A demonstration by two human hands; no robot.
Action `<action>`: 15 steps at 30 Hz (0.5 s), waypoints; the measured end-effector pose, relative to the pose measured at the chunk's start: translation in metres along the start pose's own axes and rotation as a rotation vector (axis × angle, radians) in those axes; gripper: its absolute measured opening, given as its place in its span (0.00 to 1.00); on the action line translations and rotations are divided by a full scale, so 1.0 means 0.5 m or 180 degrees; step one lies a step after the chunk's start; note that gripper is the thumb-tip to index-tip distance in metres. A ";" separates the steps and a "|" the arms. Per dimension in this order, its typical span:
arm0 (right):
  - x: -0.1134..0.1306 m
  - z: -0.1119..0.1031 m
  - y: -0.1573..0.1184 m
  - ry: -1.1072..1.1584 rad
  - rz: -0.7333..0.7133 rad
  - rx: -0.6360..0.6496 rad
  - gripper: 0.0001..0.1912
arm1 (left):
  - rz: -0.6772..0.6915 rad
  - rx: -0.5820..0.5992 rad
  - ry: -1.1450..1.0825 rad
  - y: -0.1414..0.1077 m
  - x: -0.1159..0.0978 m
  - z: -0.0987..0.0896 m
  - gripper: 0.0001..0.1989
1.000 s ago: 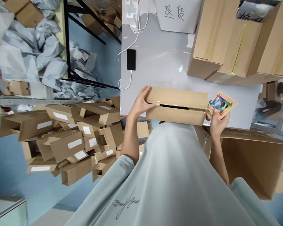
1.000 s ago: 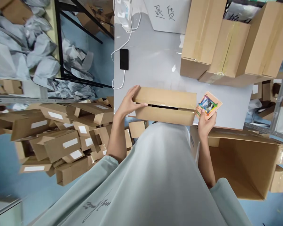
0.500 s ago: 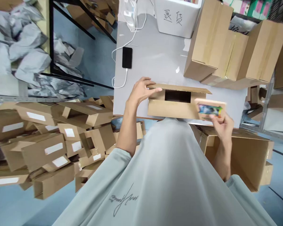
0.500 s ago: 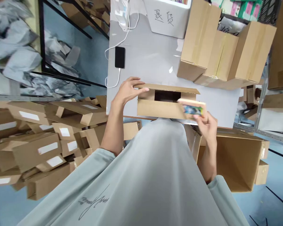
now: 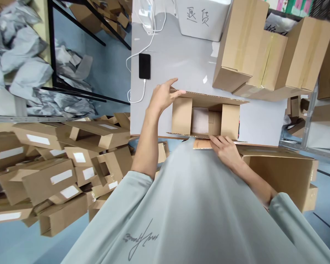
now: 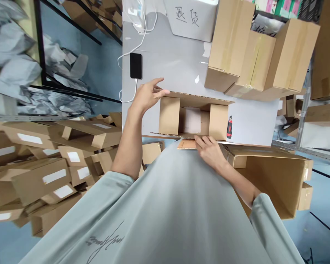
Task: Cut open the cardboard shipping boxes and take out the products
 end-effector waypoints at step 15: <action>0.022 0.039 0.001 0.0134 -0.0027 -0.0206 0.20 | 0.1736 0.1833 0.0928 -0.228 -0.187 0.182 0.10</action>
Point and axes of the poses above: each hand's wrist, its own y-axis towards the middle knuckle, its own z-axis out of the palm, x = y × z, the point moved 6 cm from there along y, towards the middle knuckle, and after that the axes turned 15 degrees about -z, right-handed, at the moved point
